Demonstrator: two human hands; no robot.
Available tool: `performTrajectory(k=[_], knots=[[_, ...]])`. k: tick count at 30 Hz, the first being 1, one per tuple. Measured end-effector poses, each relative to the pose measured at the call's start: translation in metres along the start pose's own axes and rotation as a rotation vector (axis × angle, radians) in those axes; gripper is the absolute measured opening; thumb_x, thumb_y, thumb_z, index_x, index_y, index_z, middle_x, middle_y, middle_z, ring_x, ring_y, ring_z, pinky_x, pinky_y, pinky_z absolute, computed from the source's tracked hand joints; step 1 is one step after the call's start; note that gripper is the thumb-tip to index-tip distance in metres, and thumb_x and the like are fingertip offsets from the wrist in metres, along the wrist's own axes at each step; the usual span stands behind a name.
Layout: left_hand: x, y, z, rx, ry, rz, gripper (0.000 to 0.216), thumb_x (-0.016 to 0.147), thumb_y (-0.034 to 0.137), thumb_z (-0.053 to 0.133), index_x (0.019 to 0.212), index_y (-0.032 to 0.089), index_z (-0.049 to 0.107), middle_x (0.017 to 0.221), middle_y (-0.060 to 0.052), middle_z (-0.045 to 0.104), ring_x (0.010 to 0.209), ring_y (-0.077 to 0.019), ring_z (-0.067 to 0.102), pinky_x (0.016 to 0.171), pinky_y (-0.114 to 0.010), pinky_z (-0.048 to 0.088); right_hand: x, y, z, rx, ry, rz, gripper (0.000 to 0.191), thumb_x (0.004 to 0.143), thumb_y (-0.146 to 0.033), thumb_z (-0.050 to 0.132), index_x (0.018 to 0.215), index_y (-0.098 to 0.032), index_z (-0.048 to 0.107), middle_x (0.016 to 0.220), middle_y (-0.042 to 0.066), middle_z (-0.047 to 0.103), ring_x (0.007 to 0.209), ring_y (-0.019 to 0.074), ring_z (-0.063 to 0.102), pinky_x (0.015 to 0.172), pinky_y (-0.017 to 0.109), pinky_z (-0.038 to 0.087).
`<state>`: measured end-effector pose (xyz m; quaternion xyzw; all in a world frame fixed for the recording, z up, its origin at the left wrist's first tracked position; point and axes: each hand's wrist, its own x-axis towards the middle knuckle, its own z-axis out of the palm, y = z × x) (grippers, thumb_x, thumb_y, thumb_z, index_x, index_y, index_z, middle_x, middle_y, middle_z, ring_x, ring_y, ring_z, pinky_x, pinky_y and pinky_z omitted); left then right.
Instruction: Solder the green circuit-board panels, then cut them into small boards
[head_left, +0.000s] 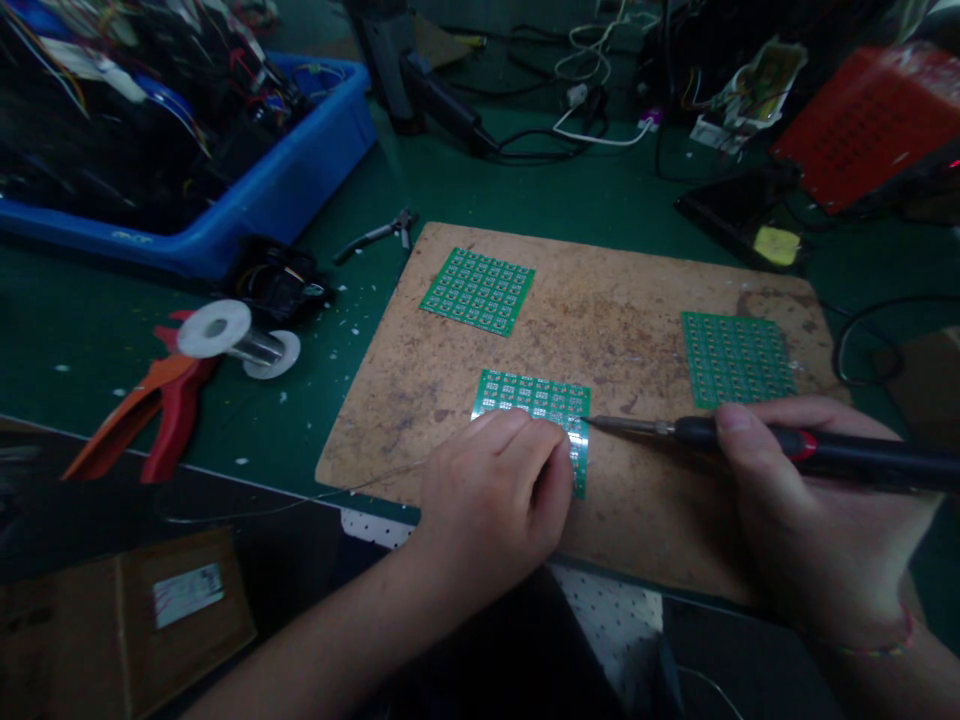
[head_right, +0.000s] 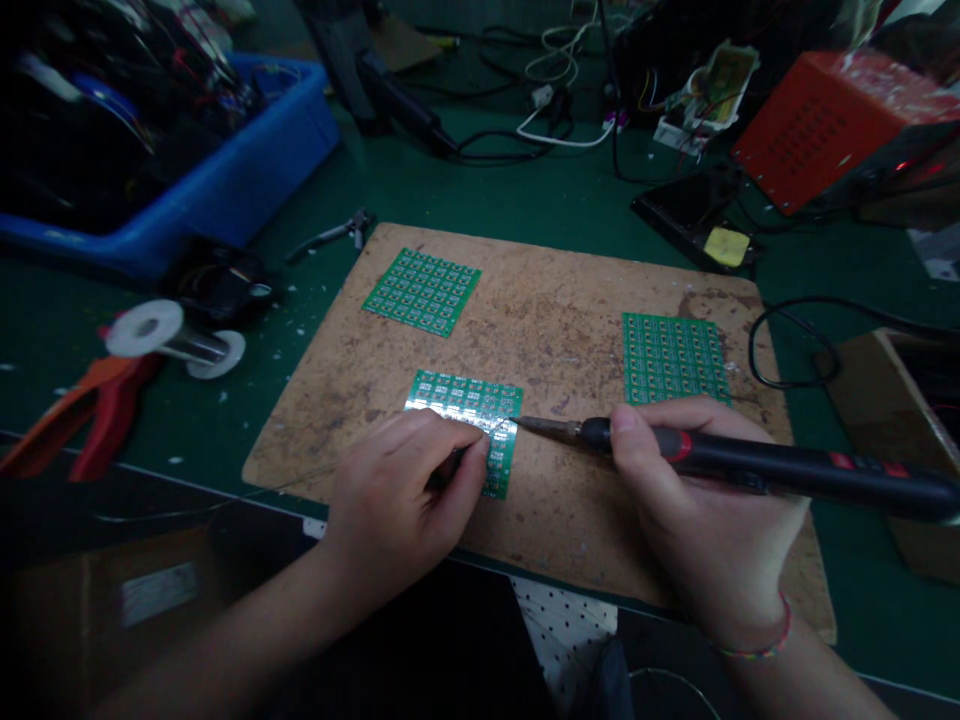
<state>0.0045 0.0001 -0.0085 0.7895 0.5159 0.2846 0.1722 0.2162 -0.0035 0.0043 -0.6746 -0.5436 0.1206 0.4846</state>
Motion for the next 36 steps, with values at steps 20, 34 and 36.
performTrajectory(k=[20,34,36], knots=[[-0.007,-0.004,-0.006,-0.075,0.281,0.052,0.014,0.083,0.014,0.066,0.095,0.018,0.072,0.069,0.000,0.065,0.066,-0.0130,0.059,0.063,-0.029,0.043,0.000,0.002,-0.003,0.049,0.068,0.005,0.013,0.073,-0.029,0.074,0.064,-0.023,0.066,0.056,-0.005,0.059,0.049,0.0086,0.049,0.046,0.025,0.035],[-0.007,-0.008,-0.018,-0.185,0.154,0.035,0.007,0.085,0.013,0.059,0.079,0.016,0.063,0.073,-0.001,0.060,0.072,-0.0132,0.055,0.068,-0.029,0.043,-0.001,0.002,0.001,0.070,0.052,0.014,0.012,0.070,-0.030,0.075,0.064,-0.023,0.067,0.056,-0.003,0.060,0.047,0.0102,0.050,0.043,0.024,0.036],[-0.006,-0.009,-0.016,-0.155,0.137,0.047,0.009,0.084,0.015,0.060,0.076,0.017,0.065,0.070,-0.002,0.060,0.070,-0.0143,0.055,0.067,-0.031,0.042,-0.001,0.000,0.002,0.060,0.035,0.007,0.013,0.071,-0.030,0.075,0.064,-0.023,0.067,0.056,-0.003,0.061,0.047,0.0099,0.050,0.043,0.024,0.037]])
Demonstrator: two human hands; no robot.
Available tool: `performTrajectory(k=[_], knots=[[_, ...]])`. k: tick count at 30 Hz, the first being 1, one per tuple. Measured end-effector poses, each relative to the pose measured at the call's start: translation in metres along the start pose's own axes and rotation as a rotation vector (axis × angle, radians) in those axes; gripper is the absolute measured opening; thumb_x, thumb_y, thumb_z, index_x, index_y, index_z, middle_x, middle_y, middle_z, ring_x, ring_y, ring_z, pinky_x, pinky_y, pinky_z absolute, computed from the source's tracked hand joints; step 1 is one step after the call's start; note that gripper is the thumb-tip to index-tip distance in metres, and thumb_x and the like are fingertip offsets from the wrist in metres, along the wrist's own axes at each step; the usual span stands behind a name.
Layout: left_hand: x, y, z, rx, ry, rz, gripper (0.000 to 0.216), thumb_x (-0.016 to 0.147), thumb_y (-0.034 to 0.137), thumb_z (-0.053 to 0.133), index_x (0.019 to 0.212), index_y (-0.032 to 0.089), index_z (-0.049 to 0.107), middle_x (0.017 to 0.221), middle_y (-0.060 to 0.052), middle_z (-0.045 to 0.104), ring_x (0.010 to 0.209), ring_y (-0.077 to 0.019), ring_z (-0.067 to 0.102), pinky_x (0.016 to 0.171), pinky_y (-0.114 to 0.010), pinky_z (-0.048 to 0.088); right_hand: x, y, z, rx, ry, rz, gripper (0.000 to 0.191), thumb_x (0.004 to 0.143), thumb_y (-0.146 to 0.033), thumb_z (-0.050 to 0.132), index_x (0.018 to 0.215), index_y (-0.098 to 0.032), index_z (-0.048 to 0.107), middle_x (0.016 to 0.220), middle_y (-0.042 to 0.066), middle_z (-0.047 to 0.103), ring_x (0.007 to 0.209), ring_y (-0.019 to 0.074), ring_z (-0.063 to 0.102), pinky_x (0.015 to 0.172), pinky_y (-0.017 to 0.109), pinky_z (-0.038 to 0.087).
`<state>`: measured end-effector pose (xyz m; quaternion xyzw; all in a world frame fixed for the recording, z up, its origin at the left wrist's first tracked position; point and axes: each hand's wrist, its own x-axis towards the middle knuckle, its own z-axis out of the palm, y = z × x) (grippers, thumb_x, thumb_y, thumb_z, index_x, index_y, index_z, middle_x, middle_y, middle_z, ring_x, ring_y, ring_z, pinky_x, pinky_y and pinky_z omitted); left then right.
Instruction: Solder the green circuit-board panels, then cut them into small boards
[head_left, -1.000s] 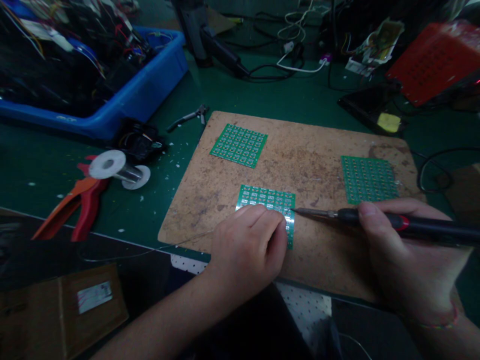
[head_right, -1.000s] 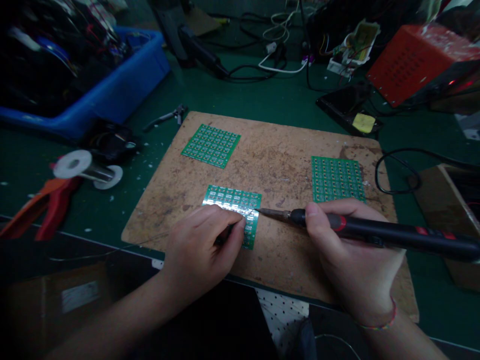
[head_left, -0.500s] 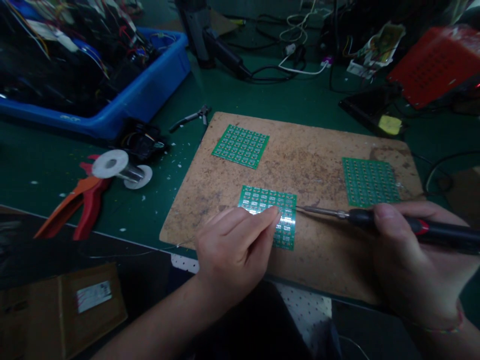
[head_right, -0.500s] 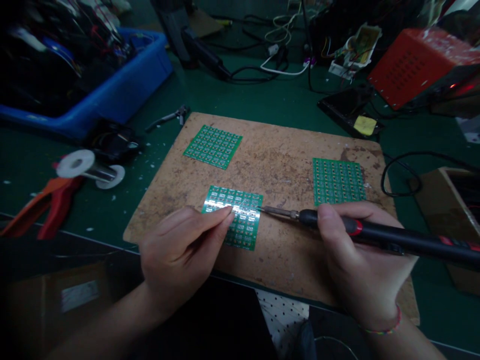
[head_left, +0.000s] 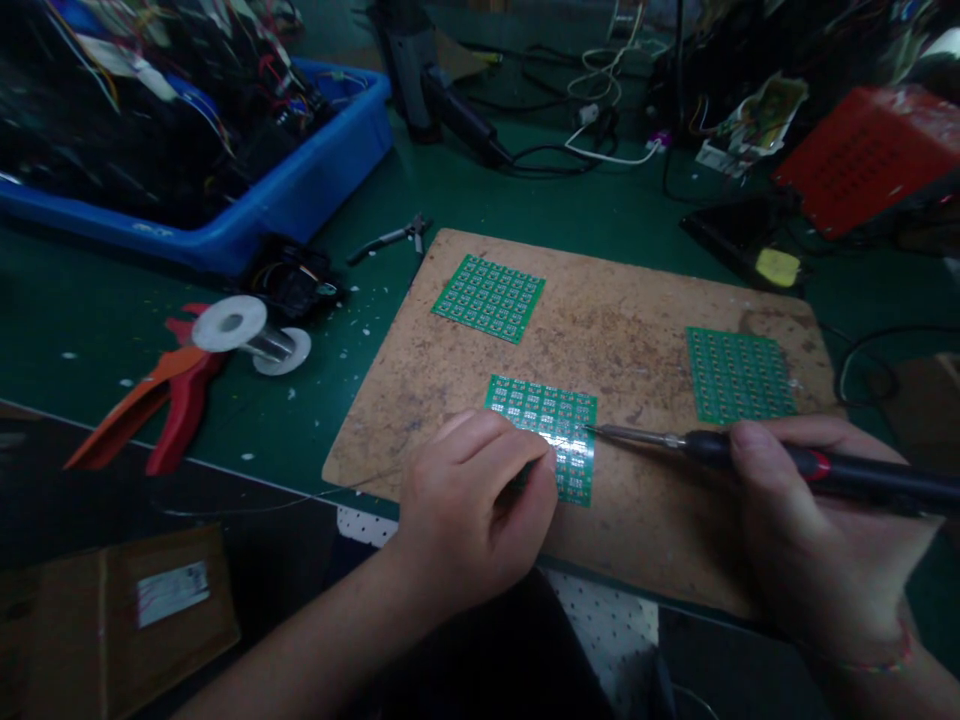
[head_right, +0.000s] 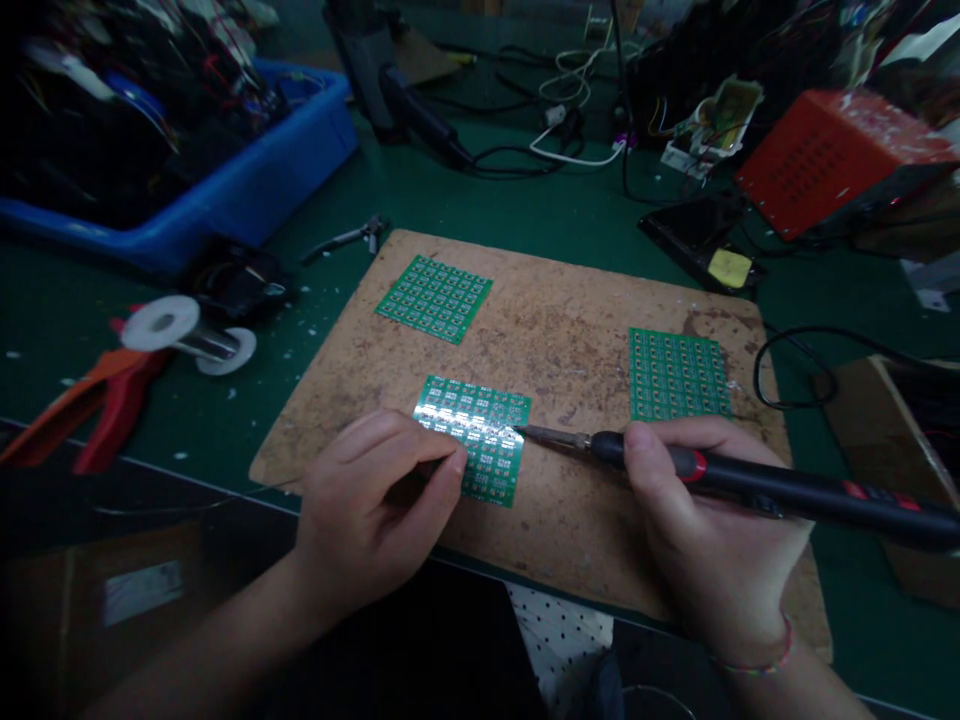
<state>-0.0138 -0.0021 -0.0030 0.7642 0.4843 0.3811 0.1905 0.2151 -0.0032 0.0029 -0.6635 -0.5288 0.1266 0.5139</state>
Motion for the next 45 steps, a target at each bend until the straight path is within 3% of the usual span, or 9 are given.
performTrajectory(k=[20,45], knots=[[0.0007,-0.0038,0.0059,0.079,-0.044,0.024,0.012,0.083,0.017,0.060,0.075,0.017,0.068,0.069,-0.002,0.060,0.070,-0.0163,0.056,0.065,-0.033,0.042,0.0018,-0.0007,-0.0004,-0.098,-0.092,-0.082,0.011,0.073,-0.028,0.073,0.065,-0.024,0.066,0.058,-0.005,0.062,0.049,0.0081,0.053,0.046,0.019,0.041],[0.0029,-0.0033,0.0085,0.136,-0.106,-0.005,0.016,0.087,0.019,0.055,0.076,0.018,0.067,0.071,-0.002,0.060,0.073,-0.0170,0.056,0.069,-0.034,0.043,0.0009,-0.0004,-0.0002,-0.104,-0.083,-0.080,0.011,0.073,-0.031,0.074,0.066,-0.025,0.067,0.059,-0.005,0.063,0.051,0.0075,0.054,0.048,0.018,0.043]])
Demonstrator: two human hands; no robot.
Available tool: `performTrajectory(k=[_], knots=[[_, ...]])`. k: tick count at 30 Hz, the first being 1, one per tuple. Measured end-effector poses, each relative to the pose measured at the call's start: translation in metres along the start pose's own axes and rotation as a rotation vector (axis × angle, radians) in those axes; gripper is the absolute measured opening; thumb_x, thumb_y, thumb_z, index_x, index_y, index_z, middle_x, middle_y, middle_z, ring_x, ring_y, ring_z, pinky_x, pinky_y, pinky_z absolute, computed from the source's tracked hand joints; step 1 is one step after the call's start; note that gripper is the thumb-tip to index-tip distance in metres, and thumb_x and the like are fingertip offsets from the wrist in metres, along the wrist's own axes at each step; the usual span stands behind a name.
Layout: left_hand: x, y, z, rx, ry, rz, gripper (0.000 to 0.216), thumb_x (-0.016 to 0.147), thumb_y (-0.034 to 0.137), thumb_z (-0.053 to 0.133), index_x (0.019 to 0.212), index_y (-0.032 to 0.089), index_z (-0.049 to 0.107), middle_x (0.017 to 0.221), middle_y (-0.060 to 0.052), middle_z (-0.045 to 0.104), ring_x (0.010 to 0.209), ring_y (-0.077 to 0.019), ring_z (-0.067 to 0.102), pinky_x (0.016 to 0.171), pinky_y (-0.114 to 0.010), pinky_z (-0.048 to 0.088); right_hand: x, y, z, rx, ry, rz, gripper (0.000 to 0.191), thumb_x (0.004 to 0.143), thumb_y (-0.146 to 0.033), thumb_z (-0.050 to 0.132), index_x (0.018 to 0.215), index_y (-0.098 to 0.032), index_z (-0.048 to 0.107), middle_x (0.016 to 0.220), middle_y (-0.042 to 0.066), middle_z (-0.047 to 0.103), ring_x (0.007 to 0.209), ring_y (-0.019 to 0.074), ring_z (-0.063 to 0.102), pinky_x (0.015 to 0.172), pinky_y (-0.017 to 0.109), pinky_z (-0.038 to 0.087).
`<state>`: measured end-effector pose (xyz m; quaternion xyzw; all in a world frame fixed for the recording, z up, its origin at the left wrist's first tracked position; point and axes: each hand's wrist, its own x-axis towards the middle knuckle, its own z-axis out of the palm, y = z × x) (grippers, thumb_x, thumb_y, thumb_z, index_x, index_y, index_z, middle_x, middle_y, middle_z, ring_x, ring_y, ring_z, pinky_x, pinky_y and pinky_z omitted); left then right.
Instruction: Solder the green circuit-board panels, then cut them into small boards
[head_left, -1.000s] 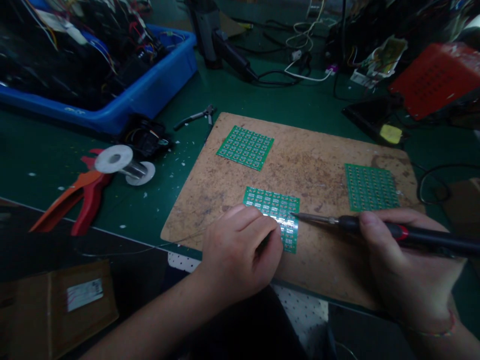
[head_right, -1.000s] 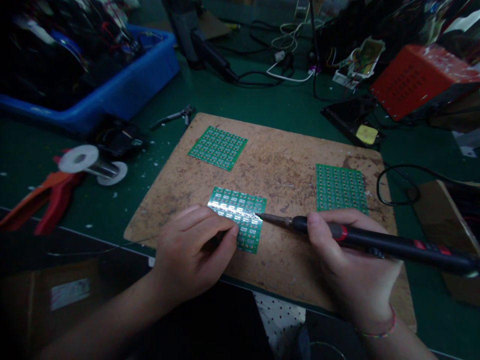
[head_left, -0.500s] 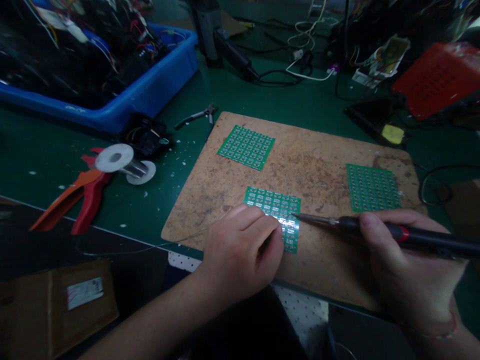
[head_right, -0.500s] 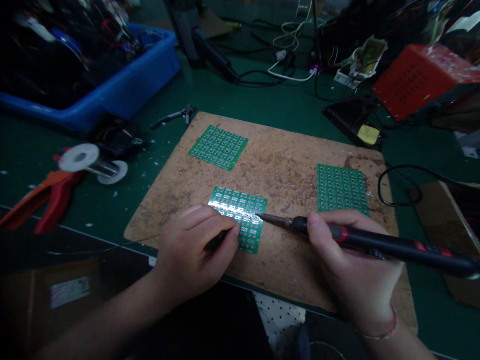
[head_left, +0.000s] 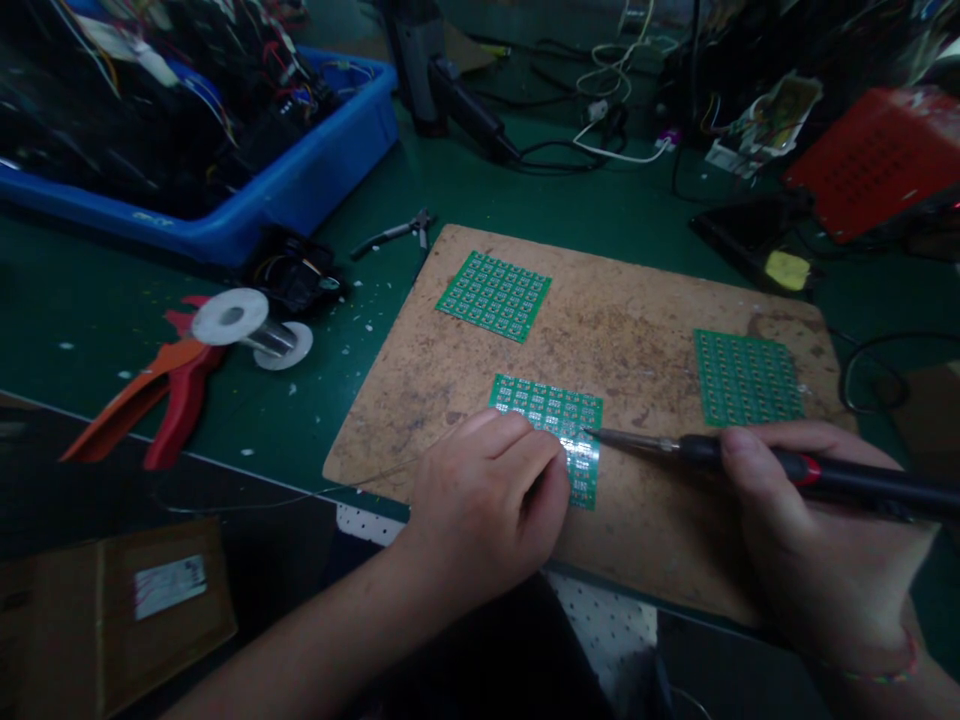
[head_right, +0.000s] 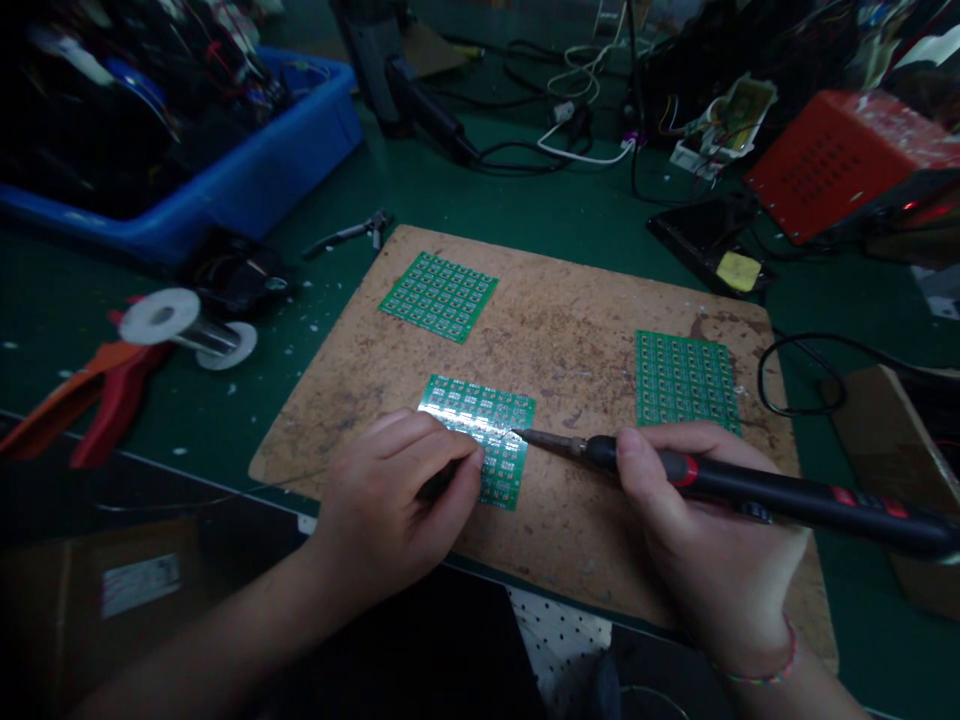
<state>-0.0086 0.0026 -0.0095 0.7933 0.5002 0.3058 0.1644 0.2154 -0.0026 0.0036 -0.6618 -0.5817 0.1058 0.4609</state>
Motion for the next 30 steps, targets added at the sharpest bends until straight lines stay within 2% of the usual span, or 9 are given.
performTrajectory(k=[3,10,17,25,30], knots=[[0.001,0.001,-0.002,-0.026,0.013,-0.005,0.015,0.087,0.019,0.055,0.076,0.017,0.066,0.072,-0.002,0.061,0.074,-0.0169,0.056,0.070,-0.034,0.042,0.000,0.000,0.000,0.000,-0.001,0.001,0.011,0.073,-0.030,0.074,0.066,-0.025,0.067,0.059,-0.006,0.063,0.050,0.0072,0.054,0.048,0.018,0.043],[0.002,0.007,-0.011,-0.128,0.167,-0.064,0.005,0.085,0.017,0.059,0.081,0.017,0.061,0.072,0.000,0.059,0.069,-0.0138,0.053,0.067,-0.031,0.039,-0.001,0.001,-0.002,0.068,0.058,0.029,0.011,0.073,-0.030,0.074,0.066,-0.024,0.068,0.058,-0.005,0.063,0.047,0.0063,0.051,0.045,0.017,0.040],[0.002,0.007,-0.006,-0.143,0.095,-0.043,0.005,0.087,0.019,0.056,0.084,0.017,0.058,0.076,-0.001,0.060,0.074,-0.0158,0.054,0.070,-0.033,0.039,-0.001,0.000,0.002,0.055,0.056,0.038,0.011,0.072,-0.030,0.074,0.065,-0.024,0.067,0.059,-0.005,0.063,0.050,0.0081,0.053,0.047,0.020,0.043],[0.001,0.005,-0.007,-0.193,0.107,-0.038,0.003,0.087,0.018,0.054,0.090,0.017,0.056,0.075,-0.001,0.057,0.070,-0.0147,0.051,0.068,-0.033,0.039,-0.001,-0.003,0.001,0.074,0.056,0.052,0.011,0.071,-0.028,0.075,0.065,-0.024,0.068,0.057,-0.004,0.063,0.048,0.0089,0.052,0.044,0.021,0.041],[-0.001,0.005,-0.012,-0.262,0.105,0.042,0.009,0.084,0.018,0.051,0.093,0.016,0.053,0.080,-0.002,0.052,0.075,-0.0151,0.049,0.068,-0.034,0.039,0.000,-0.002,0.001,0.061,0.050,0.025,0.012,0.072,-0.028,0.074,0.064,-0.024,0.067,0.057,-0.005,0.063,0.048,0.0075,0.052,0.046,0.019,0.042]])
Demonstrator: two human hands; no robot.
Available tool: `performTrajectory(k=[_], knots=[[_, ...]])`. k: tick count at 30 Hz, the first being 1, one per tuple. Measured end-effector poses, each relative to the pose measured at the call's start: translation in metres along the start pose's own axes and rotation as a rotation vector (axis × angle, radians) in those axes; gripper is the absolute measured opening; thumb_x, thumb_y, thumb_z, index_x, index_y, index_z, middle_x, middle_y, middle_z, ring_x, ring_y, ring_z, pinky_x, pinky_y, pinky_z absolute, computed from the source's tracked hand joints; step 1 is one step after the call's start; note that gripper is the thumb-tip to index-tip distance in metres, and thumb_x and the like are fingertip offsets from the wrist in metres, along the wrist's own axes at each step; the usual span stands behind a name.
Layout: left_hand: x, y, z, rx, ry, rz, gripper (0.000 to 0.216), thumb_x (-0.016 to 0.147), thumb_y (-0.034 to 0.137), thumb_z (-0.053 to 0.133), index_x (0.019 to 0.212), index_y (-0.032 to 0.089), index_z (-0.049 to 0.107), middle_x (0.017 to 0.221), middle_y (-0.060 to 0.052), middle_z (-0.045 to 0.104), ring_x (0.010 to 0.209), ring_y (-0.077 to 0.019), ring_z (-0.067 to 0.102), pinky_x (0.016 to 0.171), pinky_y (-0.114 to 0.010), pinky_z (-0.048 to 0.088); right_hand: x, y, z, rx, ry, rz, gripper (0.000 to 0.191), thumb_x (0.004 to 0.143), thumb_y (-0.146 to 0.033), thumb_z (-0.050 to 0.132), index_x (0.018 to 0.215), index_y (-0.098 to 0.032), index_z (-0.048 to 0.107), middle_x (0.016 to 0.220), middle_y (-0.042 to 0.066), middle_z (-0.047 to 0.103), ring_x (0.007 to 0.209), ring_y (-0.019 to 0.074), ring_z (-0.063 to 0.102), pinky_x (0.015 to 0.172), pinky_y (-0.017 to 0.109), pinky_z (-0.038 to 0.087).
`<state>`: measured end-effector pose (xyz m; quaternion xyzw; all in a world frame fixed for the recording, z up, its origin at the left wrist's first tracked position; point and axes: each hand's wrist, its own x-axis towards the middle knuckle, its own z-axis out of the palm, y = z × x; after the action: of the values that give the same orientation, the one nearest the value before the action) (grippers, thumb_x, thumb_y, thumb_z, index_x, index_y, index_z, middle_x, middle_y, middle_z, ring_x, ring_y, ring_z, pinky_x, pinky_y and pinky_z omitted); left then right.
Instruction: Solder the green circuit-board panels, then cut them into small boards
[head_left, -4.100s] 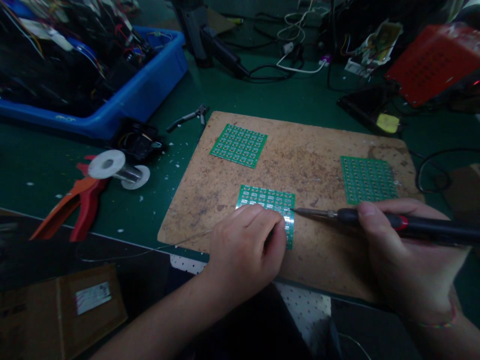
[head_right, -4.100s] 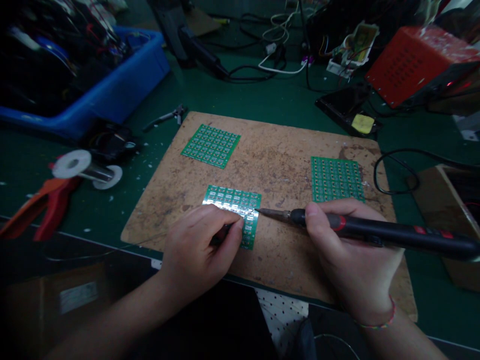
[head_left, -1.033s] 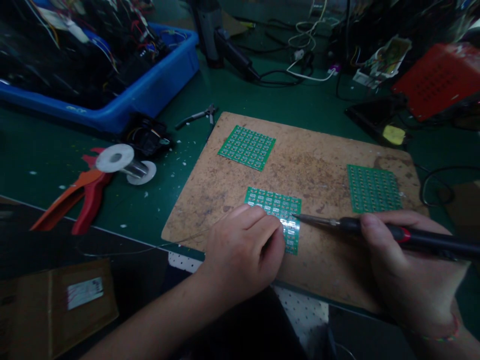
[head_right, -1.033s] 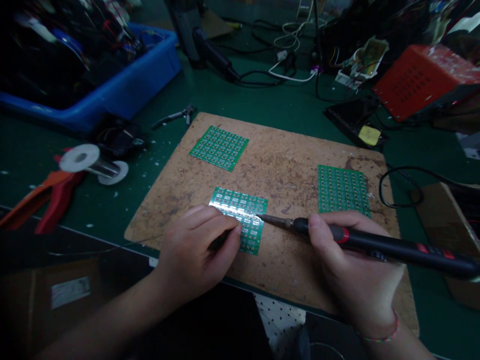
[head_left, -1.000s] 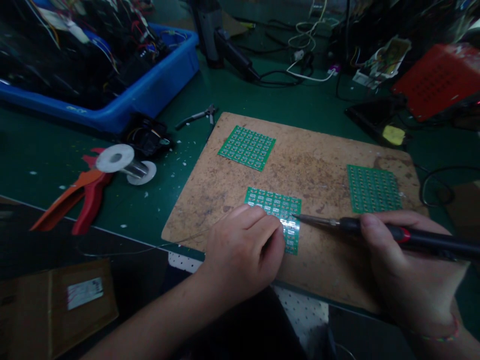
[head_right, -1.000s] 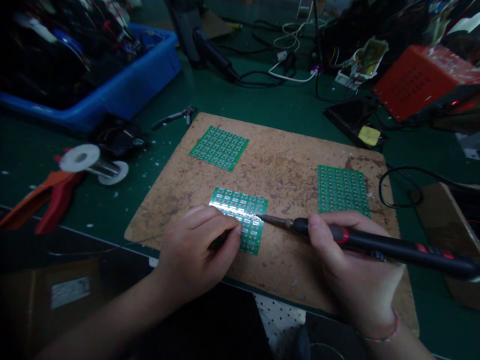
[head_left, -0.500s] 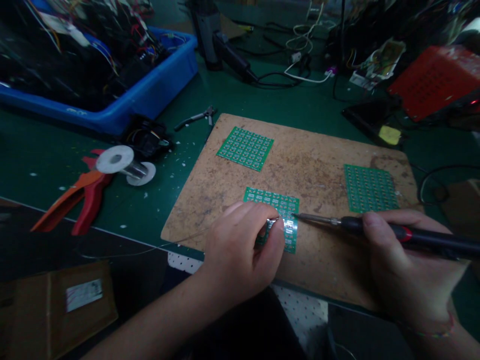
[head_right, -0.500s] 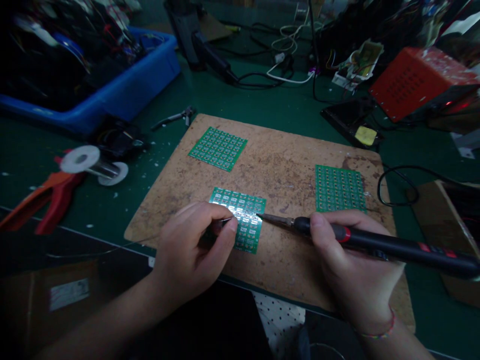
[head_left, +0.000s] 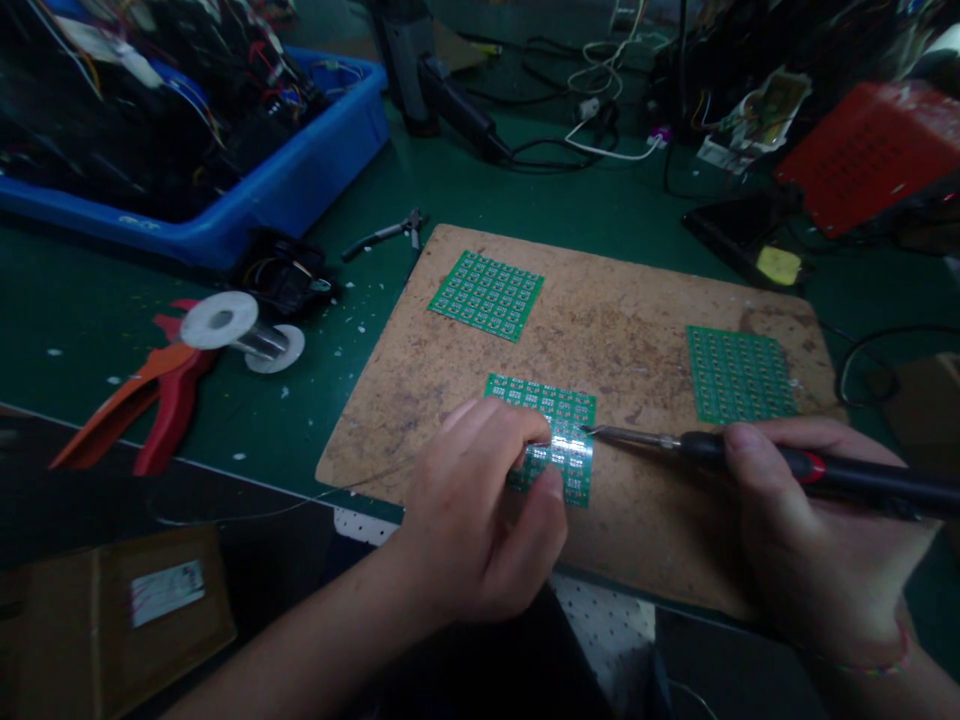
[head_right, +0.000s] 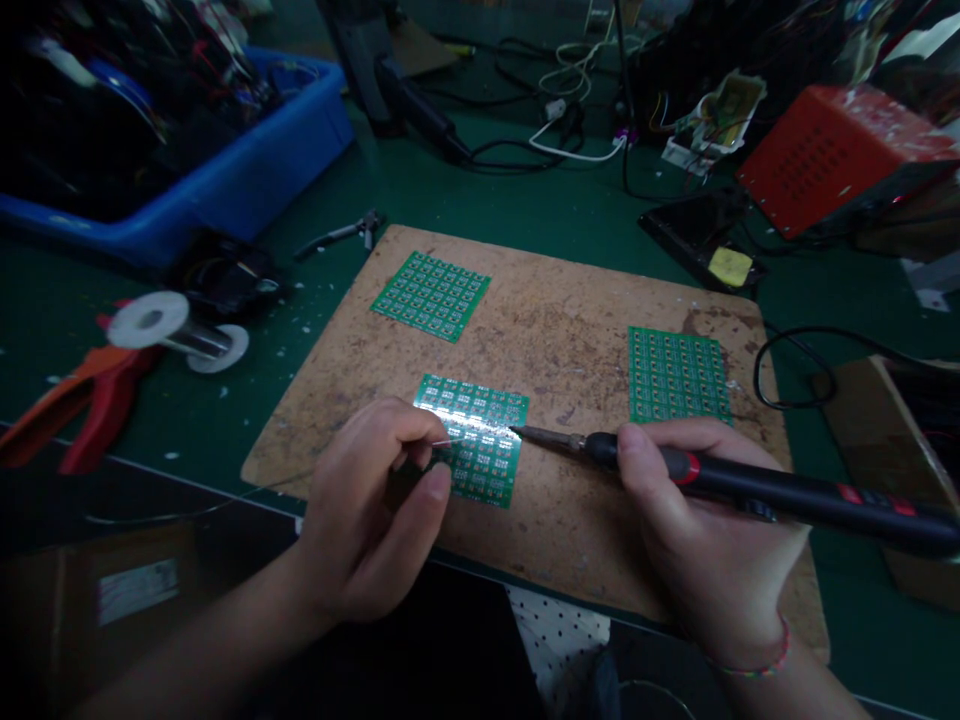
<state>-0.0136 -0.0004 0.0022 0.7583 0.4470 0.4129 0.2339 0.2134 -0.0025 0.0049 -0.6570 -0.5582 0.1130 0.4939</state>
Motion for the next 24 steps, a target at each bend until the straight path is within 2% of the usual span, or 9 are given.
performTrajectory(k=[4,10,17,24], knots=[[-0.002,-0.001,-0.001,-0.050,0.042,-0.059,0.005,0.089,0.016,0.048,0.093,0.017,0.052,0.080,-0.001,0.051,0.074,-0.0124,0.049,0.069,-0.030,0.041,-0.001,0.002,-0.002,-0.004,0.000,-0.001,0.012,0.072,-0.028,0.074,0.064,-0.023,0.067,0.057,-0.005,0.063,0.048,0.0072,0.052,0.046,0.019,0.041],[-0.001,-0.002,0.003,0.099,0.091,-0.030,0.008,0.087,0.013,0.056,0.081,0.017,0.060,0.075,-0.001,0.061,0.072,-0.0133,0.054,0.070,-0.032,0.042,-0.001,0.002,-0.001,-0.012,0.015,0.012,0.011,0.071,-0.028,0.075,0.065,-0.023,0.068,0.057,-0.005,0.062,0.047,0.0069,0.050,0.044,0.019,0.039],[-0.001,-0.002,0.009,0.264,0.005,0.006,0.014,0.082,0.019,0.061,0.068,0.018,0.064,0.062,-0.001,0.059,0.065,-0.0157,0.053,0.063,-0.035,0.036,-0.002,0.001,-0.002,-0.005,0.010,0.006,0.011,0.071,-0.028,0.075,0.064,-0.024,0.068,0.058,-0.004,0.063,0.048,0.0084,0.051,0.045,0.021,0.041],[-0.001,-0.003,0.011,0.294,-0.054,0.016,0.014,0.083,0.020,0.058,0.072,0.019,0.065,0.066,-0.001,0.059,0.068,-0.0168,0.053,0.064,-0.035,0.034,-0.002,0.003,-0.001,-0.025,-0.006,0.018,0.010,0.071,-0.029,0.075,0.065,-0.024,0.068,0.058,-0.004,0.063,0.048,0.0088,0.053,0.044,0.021,0.042]])
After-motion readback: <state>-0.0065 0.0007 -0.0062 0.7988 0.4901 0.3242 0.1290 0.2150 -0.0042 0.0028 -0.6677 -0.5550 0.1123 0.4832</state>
